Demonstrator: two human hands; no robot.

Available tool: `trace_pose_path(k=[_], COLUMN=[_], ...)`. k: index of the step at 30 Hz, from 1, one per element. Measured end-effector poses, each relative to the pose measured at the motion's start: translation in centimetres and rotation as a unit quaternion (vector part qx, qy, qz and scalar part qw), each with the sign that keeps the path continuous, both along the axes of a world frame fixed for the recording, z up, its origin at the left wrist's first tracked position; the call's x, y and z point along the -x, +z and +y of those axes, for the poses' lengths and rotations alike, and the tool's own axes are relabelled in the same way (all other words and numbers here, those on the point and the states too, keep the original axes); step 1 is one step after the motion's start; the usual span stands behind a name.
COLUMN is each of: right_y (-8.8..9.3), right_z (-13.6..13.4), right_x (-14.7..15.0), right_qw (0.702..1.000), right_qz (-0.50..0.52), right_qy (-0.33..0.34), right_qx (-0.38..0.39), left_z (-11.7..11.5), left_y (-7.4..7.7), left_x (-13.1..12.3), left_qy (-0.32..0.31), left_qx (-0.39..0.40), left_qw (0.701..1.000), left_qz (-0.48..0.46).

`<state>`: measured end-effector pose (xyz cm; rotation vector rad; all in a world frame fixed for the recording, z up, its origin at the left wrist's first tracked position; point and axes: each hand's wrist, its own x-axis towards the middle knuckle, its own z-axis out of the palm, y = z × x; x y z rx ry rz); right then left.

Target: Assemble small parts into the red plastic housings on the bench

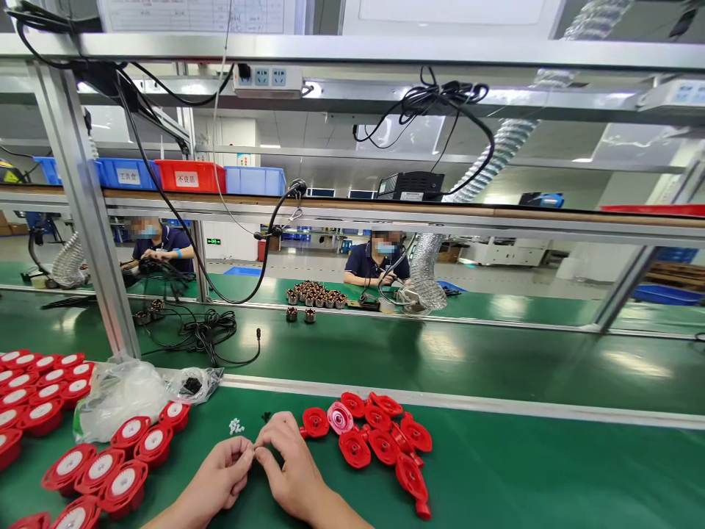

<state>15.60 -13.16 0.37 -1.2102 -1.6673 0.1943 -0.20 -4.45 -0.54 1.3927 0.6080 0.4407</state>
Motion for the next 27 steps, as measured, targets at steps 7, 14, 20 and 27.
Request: trace_pose_path(k=[7, 14, 20, 27], right_y=[0.8, 1.7, 1.5, 0.2], right_z=[-0.2, -0.8, -0.4, 0.6], right_x=[0.5, 0.3, -0.1, -1.4], right_qw=[0.987, 0.981, 0.999, 0.996], right_qz=[-0.132, -0.169, -0.03, 0.05], right_qy=[-0.015, 0.016, 0.018, -0.068], right_qx=[-0.088, -0.092, -0.036, -0.034], left_z=[0.0, 0.1, 0.2, -1.0], left_y=[0.6, 0.7, 0.7, 1.0], left_x=[0.1, 0.3, 0.2, 0.9], left_qy=[0.026, 0.025, 0.004, -0.024], left_qx=[0.057, 0.084, 0.071, -0.137], left_qw=[0.998, 0.996, 0.997, 0.99], left_qz=[0.013, 0.029, 0.041, -0.013])
